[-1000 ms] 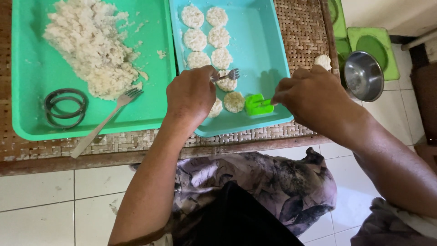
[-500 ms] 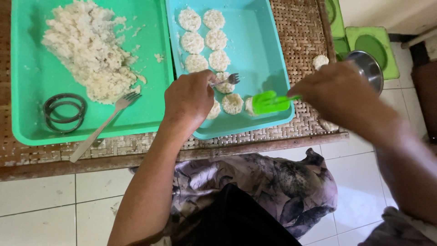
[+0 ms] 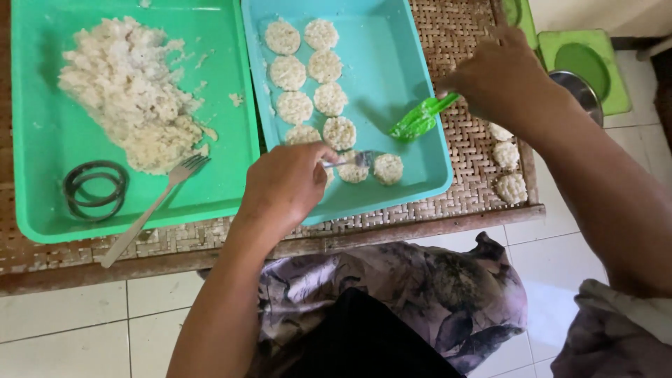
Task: Shaping rice mixture into small round cakes using a fork and a spatula on a tray
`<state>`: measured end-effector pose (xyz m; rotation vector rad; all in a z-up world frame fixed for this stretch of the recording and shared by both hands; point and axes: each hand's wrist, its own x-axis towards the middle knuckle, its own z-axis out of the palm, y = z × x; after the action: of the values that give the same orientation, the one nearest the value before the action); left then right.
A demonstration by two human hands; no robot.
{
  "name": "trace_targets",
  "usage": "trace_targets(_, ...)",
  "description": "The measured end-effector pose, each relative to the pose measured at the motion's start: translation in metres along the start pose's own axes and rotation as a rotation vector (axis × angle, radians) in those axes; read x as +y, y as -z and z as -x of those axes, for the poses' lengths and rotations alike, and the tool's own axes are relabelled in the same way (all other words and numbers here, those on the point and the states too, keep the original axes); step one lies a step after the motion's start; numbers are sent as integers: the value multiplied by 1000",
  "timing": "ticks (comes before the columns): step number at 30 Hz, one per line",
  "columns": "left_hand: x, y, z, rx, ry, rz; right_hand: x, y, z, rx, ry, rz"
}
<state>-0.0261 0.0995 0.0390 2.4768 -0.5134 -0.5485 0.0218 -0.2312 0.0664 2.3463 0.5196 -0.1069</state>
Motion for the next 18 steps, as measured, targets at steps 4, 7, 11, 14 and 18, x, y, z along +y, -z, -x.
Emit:
trace_targets(4, -1, -1, 3, -82, -35, 32, 0, -15, -28, 26, 25, -51)
trace_targets(7, 4, 2, 2, -236, 11, -15, -5, -14, -42, 77, 70, 35)
trace_targets(11, 6, -1, 0, -275, 14, -28, -16, 7, -50, -6, 140, -12)
trace_targets(14, 6, -1, 0, -264, 12, -37, -18, 3, -48, 51, 187, -21)
trace_targets(18, 5, -6, -1, -209, 3, -15, -19, -1, -40, 173, 219, 16)
